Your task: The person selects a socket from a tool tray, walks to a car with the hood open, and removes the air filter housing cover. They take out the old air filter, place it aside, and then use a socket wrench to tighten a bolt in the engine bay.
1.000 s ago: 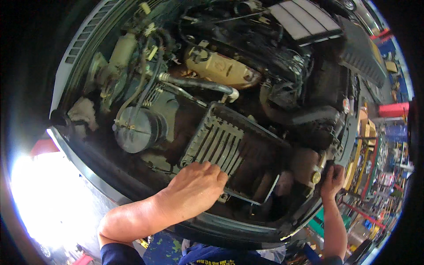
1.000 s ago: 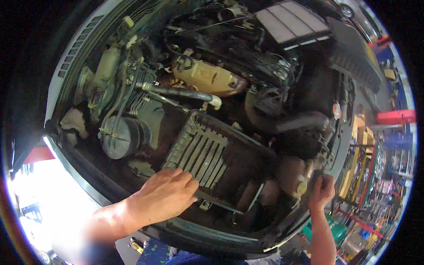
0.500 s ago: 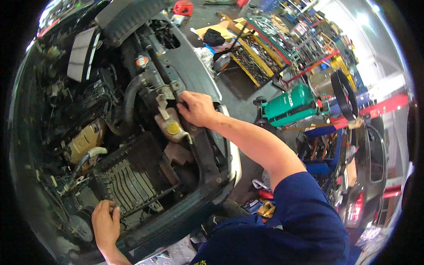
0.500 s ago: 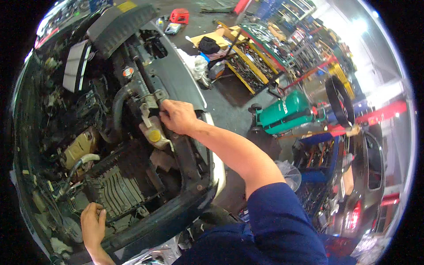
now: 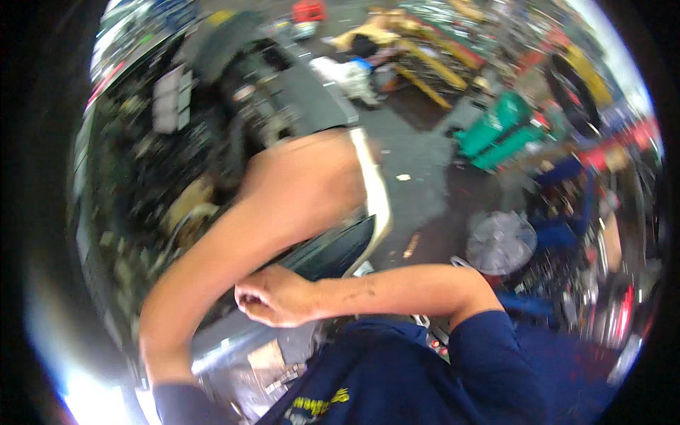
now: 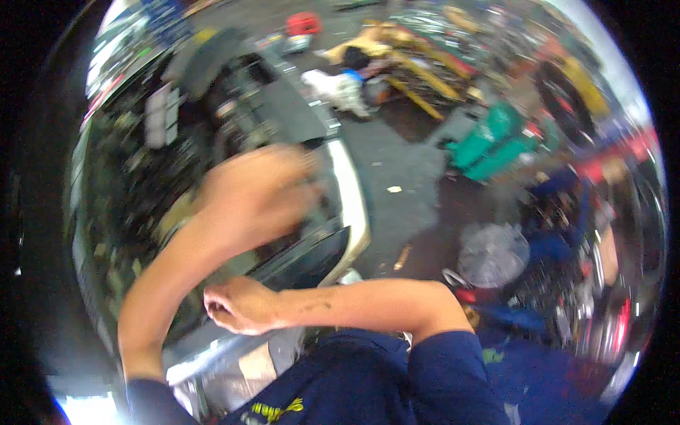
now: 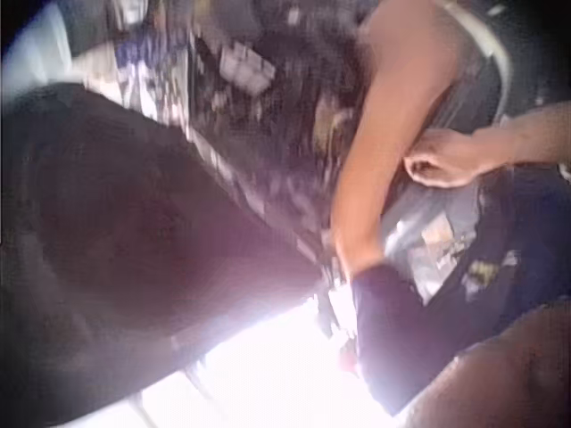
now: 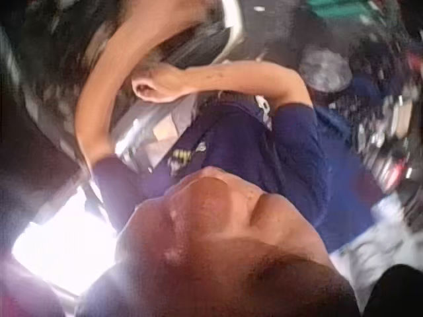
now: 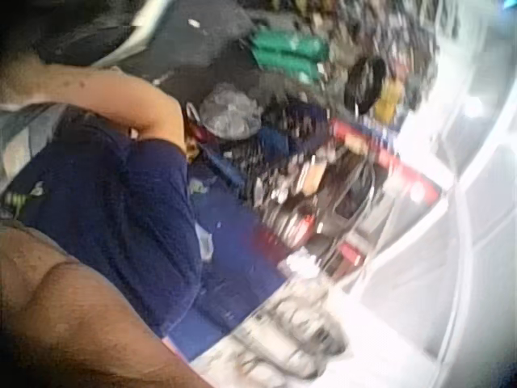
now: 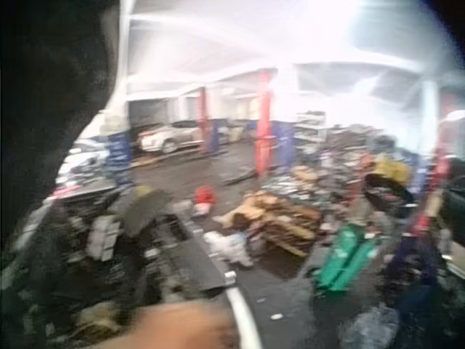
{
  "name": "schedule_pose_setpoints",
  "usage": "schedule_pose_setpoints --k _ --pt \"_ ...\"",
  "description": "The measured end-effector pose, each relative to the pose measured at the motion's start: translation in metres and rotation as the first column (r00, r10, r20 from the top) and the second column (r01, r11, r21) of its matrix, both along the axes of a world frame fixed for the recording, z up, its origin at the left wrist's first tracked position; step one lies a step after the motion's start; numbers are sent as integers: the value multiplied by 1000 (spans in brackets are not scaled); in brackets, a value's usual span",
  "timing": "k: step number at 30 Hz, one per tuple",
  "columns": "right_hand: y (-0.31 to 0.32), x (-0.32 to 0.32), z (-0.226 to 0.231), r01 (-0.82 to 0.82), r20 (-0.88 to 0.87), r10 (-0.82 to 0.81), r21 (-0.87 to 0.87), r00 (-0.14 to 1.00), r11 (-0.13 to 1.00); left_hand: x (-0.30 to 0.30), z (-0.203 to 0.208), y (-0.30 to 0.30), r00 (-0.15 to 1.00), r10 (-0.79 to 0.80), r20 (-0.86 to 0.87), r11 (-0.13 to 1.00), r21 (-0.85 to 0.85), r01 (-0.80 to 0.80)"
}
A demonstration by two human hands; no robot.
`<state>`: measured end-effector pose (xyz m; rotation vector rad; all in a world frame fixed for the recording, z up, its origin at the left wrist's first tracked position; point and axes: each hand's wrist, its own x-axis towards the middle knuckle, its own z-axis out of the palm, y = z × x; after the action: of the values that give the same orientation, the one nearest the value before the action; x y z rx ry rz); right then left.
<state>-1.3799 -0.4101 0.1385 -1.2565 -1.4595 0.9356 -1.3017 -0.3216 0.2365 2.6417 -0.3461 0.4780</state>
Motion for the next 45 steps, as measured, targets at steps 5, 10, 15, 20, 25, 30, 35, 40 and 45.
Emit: schedule_pose_setpoints --k 5,10,15,20,25,30,35,40,45 --pt "-14 -158 36 -671 -94 669 10 738 742 96 96 -312 708 -703 59 708 -25 705" --pt "-45 -196 35 -813 -96 823 129 560 568 57 28 -474 368 -918 146 346 -159 925" --pt "-59 -206 37 -865 -100 877 146 471 481 57 -33 -530 245 -943 226 211 -164 964" --pt "-72 -209 39 -895 -101 908 154 406 418 67 -44 -532 242 -937 251 210 -147 967" --pt "-84 -213 41 -917 -108 932 168 347 361 79 -46 -521 268 -925 270 233 -154 960" --pt "-96 -214 41 -933 -111 948 173 300 316 91 -47 -518 282 -919 276 252 -140 957" --pt "-103 -213 42 -938 -108 955 184 277 293 98 -53 -519 273 -920 280 244 -136 960" --pt "-108 -213 42 -942 -113 959 189 260 278 105 -61 -524 271 -920 281 244 -128 961" --pt "-111 -214 41 -943 -117 961 194 251 270 110 -65 -526 256 -919 300 231 -117 966"
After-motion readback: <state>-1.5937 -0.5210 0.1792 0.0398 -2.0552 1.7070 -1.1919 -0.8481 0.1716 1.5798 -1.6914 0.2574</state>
